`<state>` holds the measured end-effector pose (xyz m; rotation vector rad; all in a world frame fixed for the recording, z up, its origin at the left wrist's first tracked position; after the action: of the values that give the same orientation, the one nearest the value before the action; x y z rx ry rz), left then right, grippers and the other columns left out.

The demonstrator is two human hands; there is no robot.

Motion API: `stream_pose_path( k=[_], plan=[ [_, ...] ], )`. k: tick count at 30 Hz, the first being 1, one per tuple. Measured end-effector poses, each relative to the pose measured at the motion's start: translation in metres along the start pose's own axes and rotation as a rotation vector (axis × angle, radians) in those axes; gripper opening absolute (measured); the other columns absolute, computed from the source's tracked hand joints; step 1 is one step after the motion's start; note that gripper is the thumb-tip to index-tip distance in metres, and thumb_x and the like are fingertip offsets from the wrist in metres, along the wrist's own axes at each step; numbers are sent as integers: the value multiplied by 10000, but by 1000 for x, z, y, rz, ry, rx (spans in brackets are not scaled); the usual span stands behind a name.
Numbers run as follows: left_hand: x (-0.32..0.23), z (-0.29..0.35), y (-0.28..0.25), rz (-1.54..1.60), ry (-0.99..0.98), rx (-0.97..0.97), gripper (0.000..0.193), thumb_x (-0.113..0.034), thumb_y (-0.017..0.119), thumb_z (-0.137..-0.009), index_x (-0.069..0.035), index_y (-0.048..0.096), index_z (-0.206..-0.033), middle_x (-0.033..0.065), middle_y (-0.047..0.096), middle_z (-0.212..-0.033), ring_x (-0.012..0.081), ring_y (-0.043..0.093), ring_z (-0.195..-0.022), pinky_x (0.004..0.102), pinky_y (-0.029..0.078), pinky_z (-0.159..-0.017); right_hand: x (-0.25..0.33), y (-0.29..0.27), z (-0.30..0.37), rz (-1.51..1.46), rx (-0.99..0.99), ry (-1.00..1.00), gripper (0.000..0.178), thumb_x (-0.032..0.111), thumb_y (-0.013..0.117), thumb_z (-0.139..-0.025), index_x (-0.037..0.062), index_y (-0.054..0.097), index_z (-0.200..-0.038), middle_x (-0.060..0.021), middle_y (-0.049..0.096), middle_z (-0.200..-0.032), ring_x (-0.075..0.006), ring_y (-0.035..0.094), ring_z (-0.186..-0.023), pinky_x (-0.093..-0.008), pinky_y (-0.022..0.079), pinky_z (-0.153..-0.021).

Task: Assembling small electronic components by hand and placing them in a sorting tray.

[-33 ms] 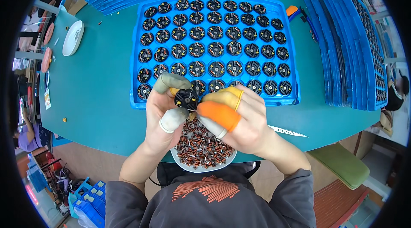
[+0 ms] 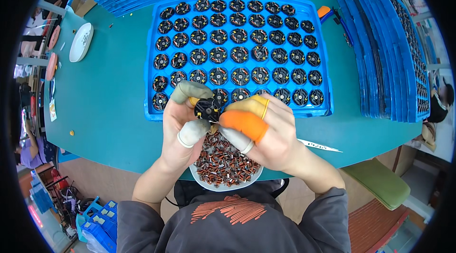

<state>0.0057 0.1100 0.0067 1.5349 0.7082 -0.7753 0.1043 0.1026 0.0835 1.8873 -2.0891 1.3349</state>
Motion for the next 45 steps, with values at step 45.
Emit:
stream_pose_path(
  k=[45],
  plan=[
    [1, 2, 6, 12, 31, 27, 388, 44, 582, -714, -25, 411, -1055, 69, 466, -1045, 132, 493, -950, 279, 418, -825, -10, -12, 3, -53, -95, 93, 247, 55, 740, -576, 11, 568, -749, -82, 580, -701, -205, 559, -569, -264, 424, -491]
  ],
)
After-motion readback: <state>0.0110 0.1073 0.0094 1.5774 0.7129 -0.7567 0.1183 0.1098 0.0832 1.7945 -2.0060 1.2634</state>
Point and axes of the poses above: each hand's wrist, its own z-axis away from the middle knuckle, its own y-axis out of the palm, x = y × z, the point moved 10 cm from there along -z, towards the middle knuckle
